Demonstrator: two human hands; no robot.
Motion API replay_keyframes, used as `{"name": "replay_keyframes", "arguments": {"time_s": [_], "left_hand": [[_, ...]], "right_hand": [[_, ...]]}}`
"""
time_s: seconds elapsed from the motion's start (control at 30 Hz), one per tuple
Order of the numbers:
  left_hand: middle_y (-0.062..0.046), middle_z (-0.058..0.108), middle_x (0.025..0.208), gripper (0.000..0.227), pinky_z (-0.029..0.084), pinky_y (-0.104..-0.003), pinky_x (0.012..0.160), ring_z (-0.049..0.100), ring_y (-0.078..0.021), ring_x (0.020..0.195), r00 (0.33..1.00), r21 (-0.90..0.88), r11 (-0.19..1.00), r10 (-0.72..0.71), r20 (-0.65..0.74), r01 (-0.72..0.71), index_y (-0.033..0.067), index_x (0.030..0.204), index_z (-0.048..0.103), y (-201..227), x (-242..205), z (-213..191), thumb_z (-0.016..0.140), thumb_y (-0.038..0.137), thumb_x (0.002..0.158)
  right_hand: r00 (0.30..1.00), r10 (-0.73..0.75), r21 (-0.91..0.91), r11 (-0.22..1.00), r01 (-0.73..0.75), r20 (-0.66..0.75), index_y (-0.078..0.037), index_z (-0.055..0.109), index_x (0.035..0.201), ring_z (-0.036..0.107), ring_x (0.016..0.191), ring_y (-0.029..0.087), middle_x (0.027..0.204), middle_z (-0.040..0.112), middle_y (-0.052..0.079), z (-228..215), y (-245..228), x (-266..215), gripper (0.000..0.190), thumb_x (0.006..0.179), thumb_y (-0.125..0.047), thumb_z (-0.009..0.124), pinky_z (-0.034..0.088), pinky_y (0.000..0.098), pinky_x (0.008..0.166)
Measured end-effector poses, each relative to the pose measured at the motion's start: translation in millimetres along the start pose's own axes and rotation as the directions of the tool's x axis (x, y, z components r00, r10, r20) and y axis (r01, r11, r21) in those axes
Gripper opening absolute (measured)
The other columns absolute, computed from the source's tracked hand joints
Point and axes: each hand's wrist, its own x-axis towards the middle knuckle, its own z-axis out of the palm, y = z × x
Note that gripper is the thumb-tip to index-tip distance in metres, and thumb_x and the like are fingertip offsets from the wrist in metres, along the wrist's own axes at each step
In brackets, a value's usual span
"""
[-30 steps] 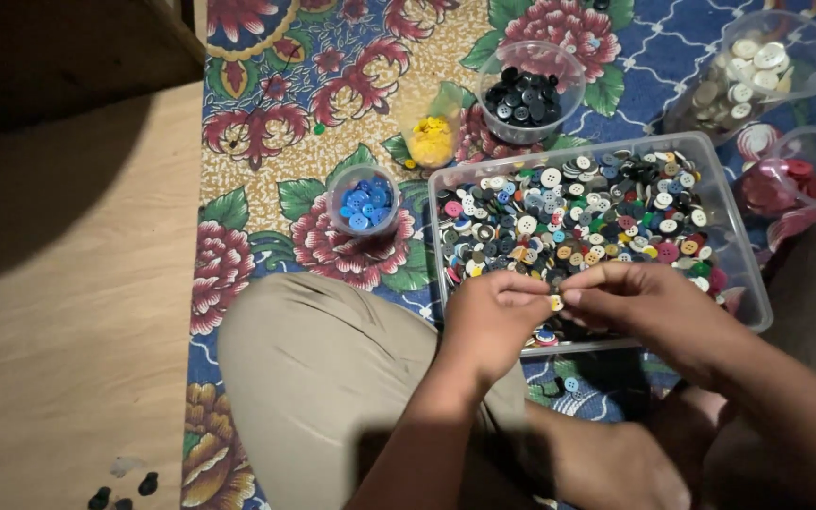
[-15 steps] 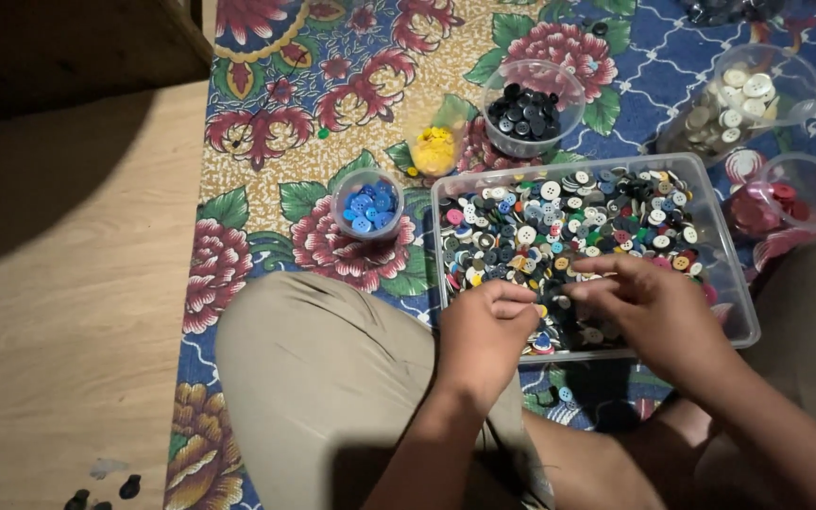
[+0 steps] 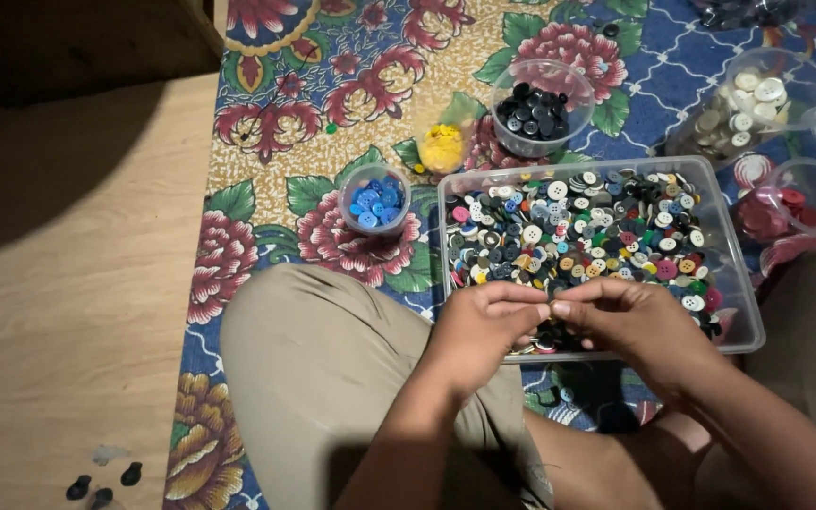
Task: Sorting various buttons from a large plastic container into smaller separate containers based on color or type.
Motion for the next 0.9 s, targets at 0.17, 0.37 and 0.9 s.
{"name": "replay_keyframes", "arguments": {"time_s": [0.17, 0.37, 0.9], "left_hand": [[-0.013, 0.076, 0.097, 0.03, 0.055, -0.023, 0.075, 0.067, -0.0137, 0.083, 1.0, 0.028, 0.999, 0.015, -0.001, -0.015, -0.0045, 0.117, 0.074, 0, -1, 3, 0.072, 0.007, 0.089], [-0.009, 0.074, 0.086, 0.021, 0.051, -0.02, 0.064, 0.063, -0.0096, 0.07, 0.995, 0.112, 0.993, 0.044, -0.088, -0.034, -0.0021, 0.108, 0.075, -1, 6, 8, 0.074, 0.005, 0.089], [-0.01, 0.076, 0.08, 0.009, 0.057, -0.044, 0.073, 0.071, -0.0324, 0.072, 0.549, 0.906, 0.42, 0.747, -0.375, 0.048, 0.0141, 0.076, 0.08, 114, 158, -59, 0.072, 0.011, 0.075]], "right_hand": [[0.999, 0.001, -0.022, 1.0, -0.002, -0.04, 0.01, 0.08, 0.106, 0.062, 0.07, 0.024, 0.083, 0.072, 0.02, 7, -6, -9, 0.02, 0.093, -0.003, 0.074, 0.053, 0.0334, 0.066], [1.0, 0.024, -0.066, 0.998, -0.024, -0.002, 0.008, 0.078, 0.114, 0.064, 0.075, 0.024, 0.089, 0.074, 0.02, 9, -17, -15, 0.023, 0.099, -0.004, 0.066, 0.055, 0.0345, 0.071], [0.868, -0.433, -0.585, 0.779, 0.225, -0.242, -0.013, 0.073, 0.126, 0.073, 0.087, 0.021, 0.11, 0.077, 0.007, -60, -5, 0, 0.036, 0.091, -0.012, 0.064, 0.056, 0.0344, 0.077]]}}
